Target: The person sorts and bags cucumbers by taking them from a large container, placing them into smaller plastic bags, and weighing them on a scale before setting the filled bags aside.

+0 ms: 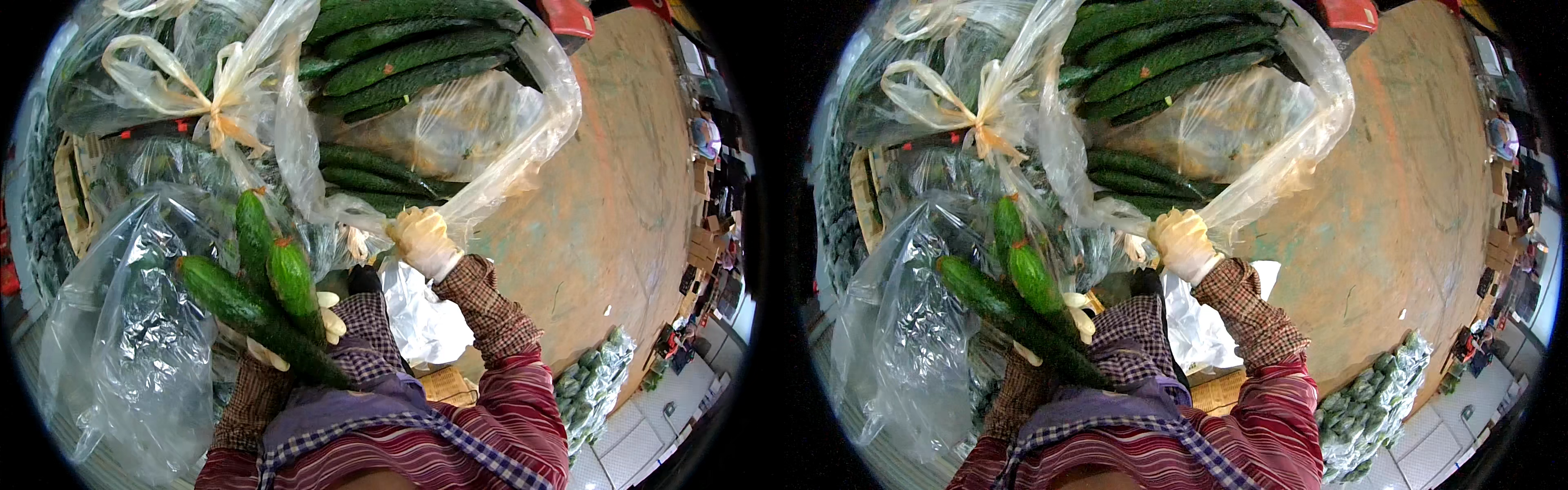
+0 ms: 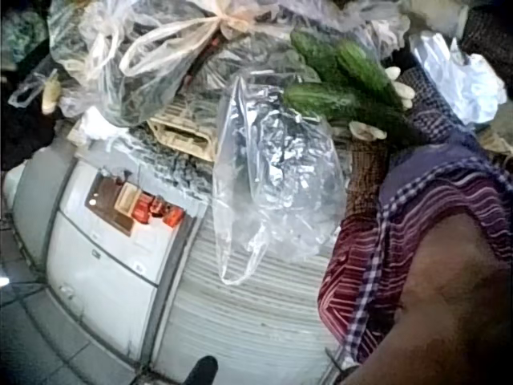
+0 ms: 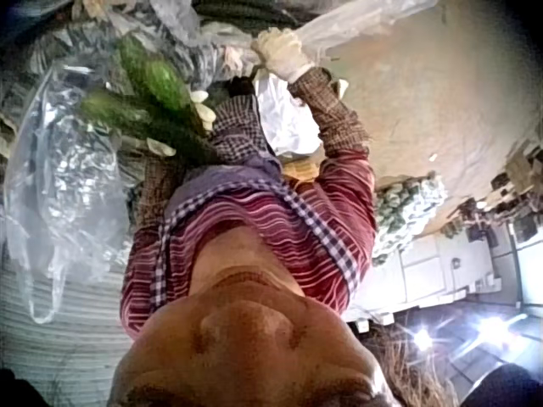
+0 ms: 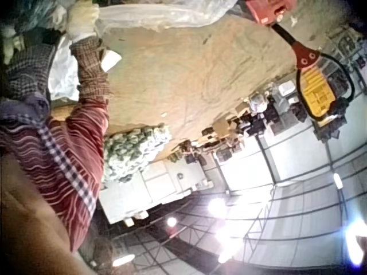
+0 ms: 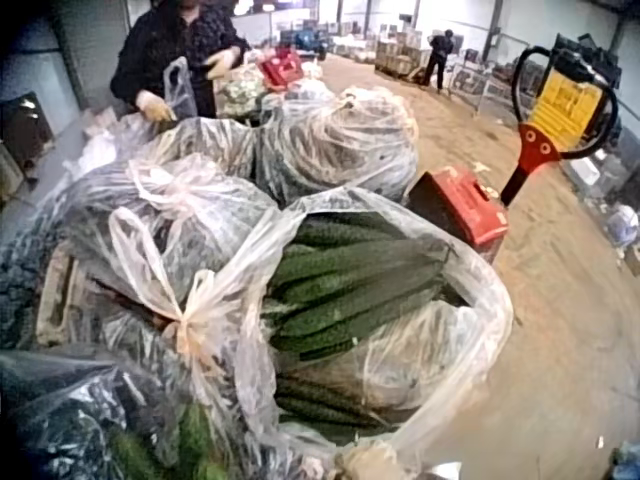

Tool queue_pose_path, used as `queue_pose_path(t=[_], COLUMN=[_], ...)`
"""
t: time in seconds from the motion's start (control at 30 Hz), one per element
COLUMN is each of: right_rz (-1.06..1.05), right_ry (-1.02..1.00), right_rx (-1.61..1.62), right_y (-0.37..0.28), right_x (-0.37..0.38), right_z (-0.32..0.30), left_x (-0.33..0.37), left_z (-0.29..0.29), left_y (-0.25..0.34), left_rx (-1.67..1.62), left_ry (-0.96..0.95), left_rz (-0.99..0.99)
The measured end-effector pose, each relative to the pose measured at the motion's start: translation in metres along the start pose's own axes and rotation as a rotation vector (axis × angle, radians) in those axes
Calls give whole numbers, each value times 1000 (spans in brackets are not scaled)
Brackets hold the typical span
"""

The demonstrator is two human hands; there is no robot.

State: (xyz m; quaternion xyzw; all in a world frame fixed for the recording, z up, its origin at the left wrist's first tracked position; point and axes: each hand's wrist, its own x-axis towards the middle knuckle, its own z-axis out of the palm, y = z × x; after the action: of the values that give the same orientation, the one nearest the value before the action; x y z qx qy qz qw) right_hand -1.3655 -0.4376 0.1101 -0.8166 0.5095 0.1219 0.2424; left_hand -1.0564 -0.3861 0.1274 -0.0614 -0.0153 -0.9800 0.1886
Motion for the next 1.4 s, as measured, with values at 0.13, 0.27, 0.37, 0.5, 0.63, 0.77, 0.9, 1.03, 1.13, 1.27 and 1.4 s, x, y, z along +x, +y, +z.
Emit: queue_pose_path(t=[0.13,0.27,0.37,0.5,0.63,0.77,0.9,1.03,1.13,1.27,1.4], right_rz=[4,602,960,-12,-282,-632,-986,-935,-943,-1104,-756], right_ry=[558,1119,1161,1392,1458,1407,1282,1264,1312,1149,1194], right_rx=[972,2051,1964,2112,2382,2624,2682,2599,2635,2661,2607], right_y=[43,103,124,99,93,92,87,88,84,75,67], right_x=[51,123,151,95,26,-3,-10,-10,-10,-14,-19], right_z=[-19,-86,-78,-54,-43,-41,-55,-58,-70,-88,-92], left_x=[6,29,41,48,46,60,68,70,69,55,68], left_z=[1,30,43,55,65,63,76,72,77,74,80], left_y=[6,0,-2,-2,0,-3,-4,-7,-11,-6,-9], left_rx=[-737,95,300,318,301,476,498,514,494,181,249], left_ry=[-96,94,199,204,237,152,207,173,238,554,587], left_rz=[-76,191,203,206,117,185,176,197,186,16,59])
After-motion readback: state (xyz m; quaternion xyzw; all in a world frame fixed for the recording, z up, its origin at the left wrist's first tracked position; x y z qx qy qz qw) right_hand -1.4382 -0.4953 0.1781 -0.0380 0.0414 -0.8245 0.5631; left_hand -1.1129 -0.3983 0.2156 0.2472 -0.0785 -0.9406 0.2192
